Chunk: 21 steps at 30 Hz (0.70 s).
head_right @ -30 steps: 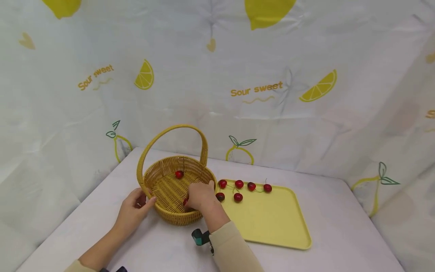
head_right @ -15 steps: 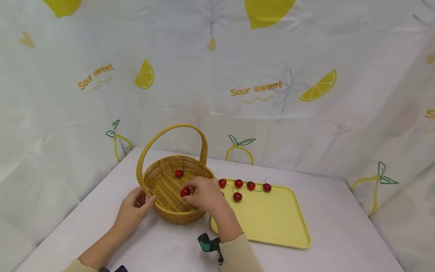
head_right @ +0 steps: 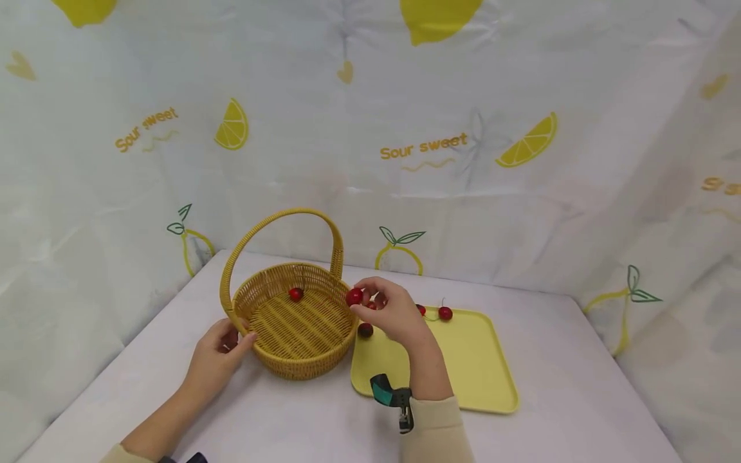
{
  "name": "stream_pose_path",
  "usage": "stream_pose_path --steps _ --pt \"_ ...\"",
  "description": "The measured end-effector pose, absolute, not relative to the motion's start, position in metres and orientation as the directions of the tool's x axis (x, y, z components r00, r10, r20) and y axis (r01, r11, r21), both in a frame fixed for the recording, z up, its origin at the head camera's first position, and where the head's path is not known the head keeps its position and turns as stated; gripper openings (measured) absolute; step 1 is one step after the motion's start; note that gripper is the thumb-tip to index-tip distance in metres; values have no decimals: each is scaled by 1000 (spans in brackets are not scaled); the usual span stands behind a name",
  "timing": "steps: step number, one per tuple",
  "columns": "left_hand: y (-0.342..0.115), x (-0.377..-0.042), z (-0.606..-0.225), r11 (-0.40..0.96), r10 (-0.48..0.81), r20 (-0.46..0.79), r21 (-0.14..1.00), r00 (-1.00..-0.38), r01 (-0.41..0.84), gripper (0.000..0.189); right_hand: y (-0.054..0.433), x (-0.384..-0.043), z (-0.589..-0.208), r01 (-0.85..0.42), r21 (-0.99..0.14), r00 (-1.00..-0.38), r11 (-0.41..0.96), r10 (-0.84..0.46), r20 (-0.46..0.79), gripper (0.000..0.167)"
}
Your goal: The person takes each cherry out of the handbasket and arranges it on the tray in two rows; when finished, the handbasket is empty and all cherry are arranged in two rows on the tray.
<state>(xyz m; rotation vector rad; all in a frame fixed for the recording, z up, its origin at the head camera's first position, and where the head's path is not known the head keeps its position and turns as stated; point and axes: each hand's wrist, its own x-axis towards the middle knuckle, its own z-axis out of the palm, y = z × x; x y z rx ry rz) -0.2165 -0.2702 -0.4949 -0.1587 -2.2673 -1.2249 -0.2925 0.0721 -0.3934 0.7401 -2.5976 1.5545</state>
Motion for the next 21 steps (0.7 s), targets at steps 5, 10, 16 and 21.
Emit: stream_pose_path --steps 5,10,16,21 --pt "-270 -215 -493 579 -150 513 739 -845 346 20 95 -299 -394 -407 -824 -894 393 -357 271 30" --pt "-271 -215 -492 581 -152 502 742 -851 335 23 114 -304 -395 -396 -815 -903 423 -340 263 30" --pt "-271 -215 -492 576 -153 501 746 -852 335 25 133 -310 -401 -290 -819 -946 495 -279 167 33" --pt "-272 -216 -494 580 -148 506 740 -850 339 24 148 -313 -412 -214 -803 -967 557 -237 93 34"
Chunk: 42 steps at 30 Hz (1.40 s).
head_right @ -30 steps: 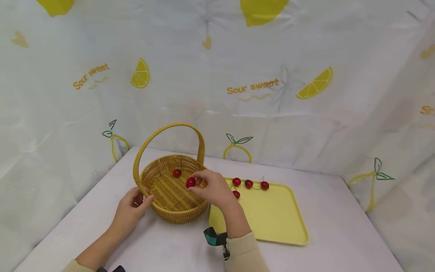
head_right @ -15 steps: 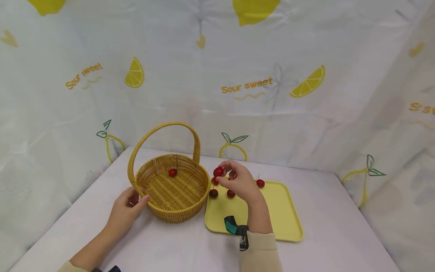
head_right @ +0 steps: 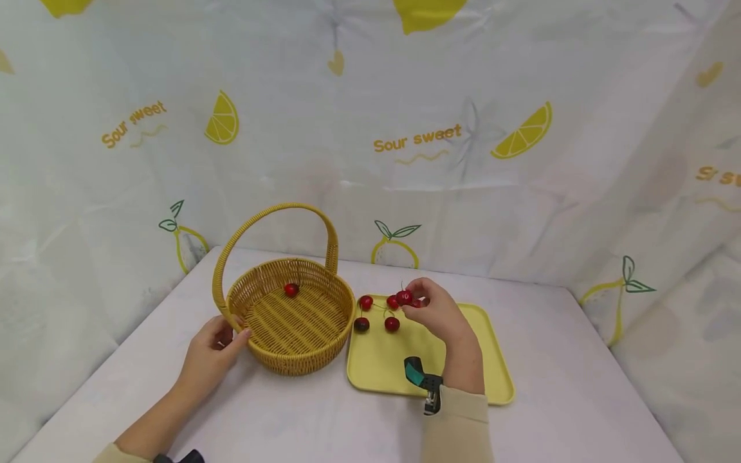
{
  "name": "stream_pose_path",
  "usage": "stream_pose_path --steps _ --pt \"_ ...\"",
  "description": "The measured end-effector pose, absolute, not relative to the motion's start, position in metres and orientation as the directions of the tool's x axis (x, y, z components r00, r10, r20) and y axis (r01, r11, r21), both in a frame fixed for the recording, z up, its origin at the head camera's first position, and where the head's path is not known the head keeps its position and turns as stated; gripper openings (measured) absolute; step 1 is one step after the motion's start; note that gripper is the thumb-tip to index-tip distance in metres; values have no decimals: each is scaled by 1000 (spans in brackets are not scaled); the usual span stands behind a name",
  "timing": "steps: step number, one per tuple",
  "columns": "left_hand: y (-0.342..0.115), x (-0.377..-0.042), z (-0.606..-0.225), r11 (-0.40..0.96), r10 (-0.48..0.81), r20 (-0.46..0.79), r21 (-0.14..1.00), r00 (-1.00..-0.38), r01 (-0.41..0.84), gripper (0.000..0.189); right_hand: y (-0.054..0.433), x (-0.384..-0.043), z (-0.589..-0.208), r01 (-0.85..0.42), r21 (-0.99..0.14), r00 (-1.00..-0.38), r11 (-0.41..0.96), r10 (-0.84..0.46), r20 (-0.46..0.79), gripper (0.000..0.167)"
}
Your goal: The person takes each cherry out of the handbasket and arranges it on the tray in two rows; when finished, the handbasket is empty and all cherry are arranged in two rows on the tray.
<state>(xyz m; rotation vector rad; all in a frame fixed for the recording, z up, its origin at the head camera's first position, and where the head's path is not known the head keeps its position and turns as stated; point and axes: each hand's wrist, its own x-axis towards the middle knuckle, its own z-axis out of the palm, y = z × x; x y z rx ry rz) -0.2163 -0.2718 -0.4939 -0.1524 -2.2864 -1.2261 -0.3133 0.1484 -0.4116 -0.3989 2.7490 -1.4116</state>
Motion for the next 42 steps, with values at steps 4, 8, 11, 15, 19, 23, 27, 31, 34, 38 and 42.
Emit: stream_pose_path --steps 4,8,11,15,19,23,27,31,34,38,42 --pt "-273 -217 -494 586 -146 511 735 -847 342 23 161 -315 -421 -169 -778 -972 606 -231 31 34" --pt "-273 -216 -494 584 -143 511 735 -848 345 24 172 -315 -433 -106 -772 -976 627 -213 -39 36" --pt "-273 -216 -495 581 -141 514 735 -846 350 23 177 -318 -443 -67 -770 -976 635 -203 -83 36" --pt "-272 -216 -495 580 -143 516 735 -845 351 20 179 -323 -457 8 -740 -973 672 -166 -161 34" --pt "-272 -216 -494 577 -147 508 741 -849 344 19 179 -325 -465 50 -717 -972 696 -132 -195 34" --pt "-272 -216 -494 578 -150 506 742 -849 340 19 179 -324 -465 50 -711 -975 702 -121 -187 34" --pt "-271 -215 -494 576 -149 511 741 -847 345 21 178 -322 -460 56 -696 -974 716 -115 -197 39" --pt "-271 -215 -493 571 -149 516 741 -843 353 21 178 -319 -451 56 -698 -973 714 -118 -198 47" --pt "-271 -215 -493 574 -148 520 738 -841 355 19 175 -317 -442 32 -722 -976 691 -136 -173 51" --pt "-271 -215 -493 578 -148 520 735 -841 353 19 167 -313 -429 -16 -745 -979 667 -163 -126 53" --pt "-270 -215 -493 572 -148 521 738 -841 356 18 153 -310 -416 -74 -755 -978 651 -194 -71 50"
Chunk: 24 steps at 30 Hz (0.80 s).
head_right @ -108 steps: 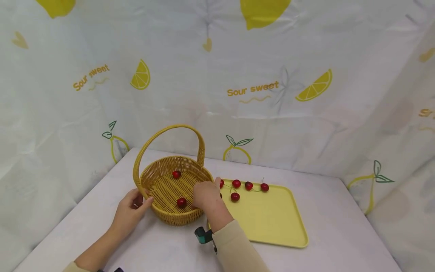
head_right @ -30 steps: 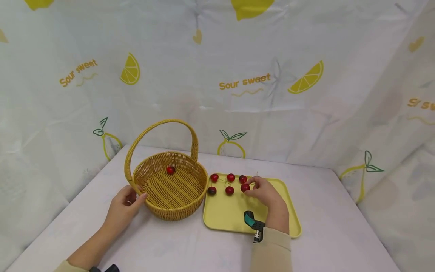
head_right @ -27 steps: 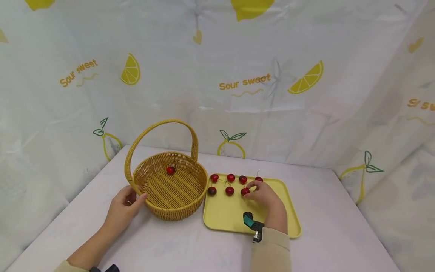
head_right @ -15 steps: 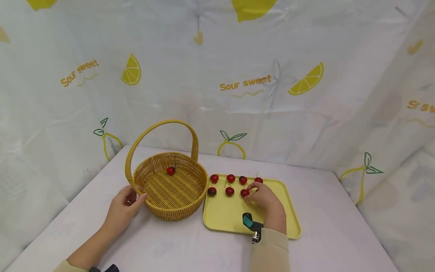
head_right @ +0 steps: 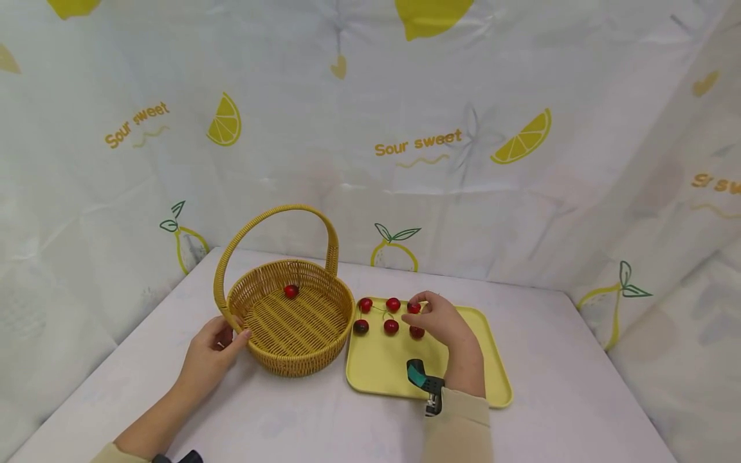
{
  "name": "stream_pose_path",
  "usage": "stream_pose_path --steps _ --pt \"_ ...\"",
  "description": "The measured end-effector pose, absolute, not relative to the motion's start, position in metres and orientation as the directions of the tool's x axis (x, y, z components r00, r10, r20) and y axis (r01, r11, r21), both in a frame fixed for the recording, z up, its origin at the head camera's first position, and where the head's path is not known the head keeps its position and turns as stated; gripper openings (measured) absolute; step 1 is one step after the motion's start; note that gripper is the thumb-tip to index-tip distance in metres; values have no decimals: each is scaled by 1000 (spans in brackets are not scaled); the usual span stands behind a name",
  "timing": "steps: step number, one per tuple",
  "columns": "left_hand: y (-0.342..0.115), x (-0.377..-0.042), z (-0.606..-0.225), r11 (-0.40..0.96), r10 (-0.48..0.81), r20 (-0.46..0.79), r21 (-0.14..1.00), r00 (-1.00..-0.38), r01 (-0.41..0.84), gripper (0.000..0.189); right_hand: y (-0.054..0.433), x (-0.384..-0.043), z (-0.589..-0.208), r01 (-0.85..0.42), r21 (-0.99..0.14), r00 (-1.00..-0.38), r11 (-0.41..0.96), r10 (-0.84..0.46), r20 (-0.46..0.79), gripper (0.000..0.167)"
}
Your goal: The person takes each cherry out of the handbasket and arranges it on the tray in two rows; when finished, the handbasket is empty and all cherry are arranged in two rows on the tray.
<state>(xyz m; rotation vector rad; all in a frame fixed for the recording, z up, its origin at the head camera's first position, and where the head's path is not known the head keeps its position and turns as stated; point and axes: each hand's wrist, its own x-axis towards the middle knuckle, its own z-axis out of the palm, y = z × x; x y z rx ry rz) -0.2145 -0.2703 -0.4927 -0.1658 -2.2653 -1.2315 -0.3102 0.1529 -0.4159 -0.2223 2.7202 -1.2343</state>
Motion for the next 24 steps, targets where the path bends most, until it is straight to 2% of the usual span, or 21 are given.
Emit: stream_pose_path --steps 5,11,19,24 --pt "-271 -215 -493 572 -151 523 739 -839 357 18 130 -310 -409 -170 -799 -964 576 -264 14 39" --pt "-273 -215 -493 577 -147 518 737 -843 352 21 100 -309 -405 -212 -833 -952 512 -300 58 30" --pt "-273 -216 -493 573 -148 522 737 -840 357 20 59 -303 -394 -311 -842 -924 441 -349 159 28" --pt "-271 -217 -495 571 -145 520 739 -842 358 20 34 -307 -388 -333 -833 -908 441 -388 158 30"
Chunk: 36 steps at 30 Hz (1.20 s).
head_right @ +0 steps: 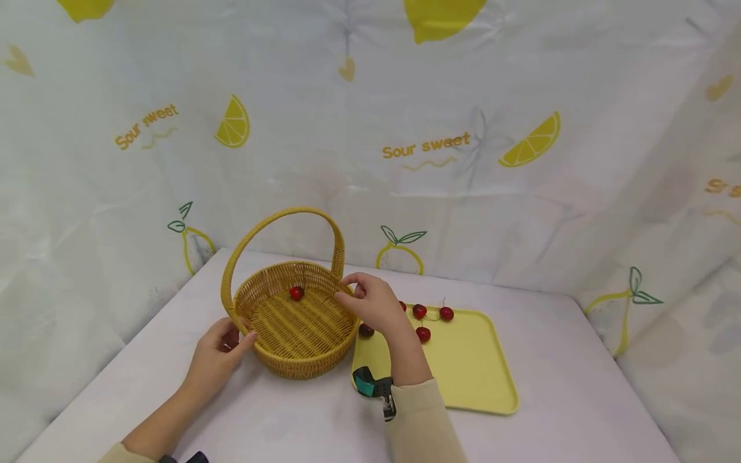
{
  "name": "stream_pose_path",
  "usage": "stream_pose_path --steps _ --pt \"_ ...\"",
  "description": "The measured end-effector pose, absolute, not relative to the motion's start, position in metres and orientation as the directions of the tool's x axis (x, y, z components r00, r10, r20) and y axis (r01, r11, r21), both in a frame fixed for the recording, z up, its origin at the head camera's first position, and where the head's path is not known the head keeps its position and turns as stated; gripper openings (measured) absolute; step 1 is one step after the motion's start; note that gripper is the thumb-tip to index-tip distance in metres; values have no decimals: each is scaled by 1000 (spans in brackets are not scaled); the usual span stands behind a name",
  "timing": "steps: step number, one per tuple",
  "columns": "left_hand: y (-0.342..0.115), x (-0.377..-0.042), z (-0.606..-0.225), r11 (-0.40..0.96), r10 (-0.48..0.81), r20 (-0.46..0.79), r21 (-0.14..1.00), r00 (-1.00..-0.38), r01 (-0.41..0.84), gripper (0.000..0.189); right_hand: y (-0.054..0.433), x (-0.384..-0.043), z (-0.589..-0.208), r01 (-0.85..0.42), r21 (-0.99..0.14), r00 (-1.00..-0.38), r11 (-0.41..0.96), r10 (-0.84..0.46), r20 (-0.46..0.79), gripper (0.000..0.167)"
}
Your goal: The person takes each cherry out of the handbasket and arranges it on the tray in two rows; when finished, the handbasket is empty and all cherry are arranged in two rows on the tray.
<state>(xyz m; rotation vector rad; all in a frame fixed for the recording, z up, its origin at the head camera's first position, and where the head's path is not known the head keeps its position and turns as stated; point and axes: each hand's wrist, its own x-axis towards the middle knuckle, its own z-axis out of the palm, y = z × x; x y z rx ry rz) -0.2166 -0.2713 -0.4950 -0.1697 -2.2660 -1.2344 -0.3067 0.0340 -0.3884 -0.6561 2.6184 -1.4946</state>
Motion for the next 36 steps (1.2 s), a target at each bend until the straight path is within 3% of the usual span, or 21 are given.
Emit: stream_pose_path --steps 8,14,20,28,36 --pt "-270 -216 -494 565 -151 513 746 -845 352 20 -14 -325 -374 -401 -770 -874 497 -459 158 31" --pt "-270 -215 -491 561 -142 517 745 -844 362 20 -49 -342 -372 -377 -783 -871 494 -476 119 34" --pt "-271 -219 -490 557 -136 537 737 -833 384 19 -76 -360 -384 -276 -806 -891 524 -453 10 41" --pt "-266 -220 -494 546 -144 524 749 -839 374 20 -91 -381 -430 -148 -810 -912 567 -394 -109 43" --pt "-267 -218 -496 530 -167 509 768 -844 358 22 -98 -382 -439 -316 -657 -871 685 -484 -86 35"
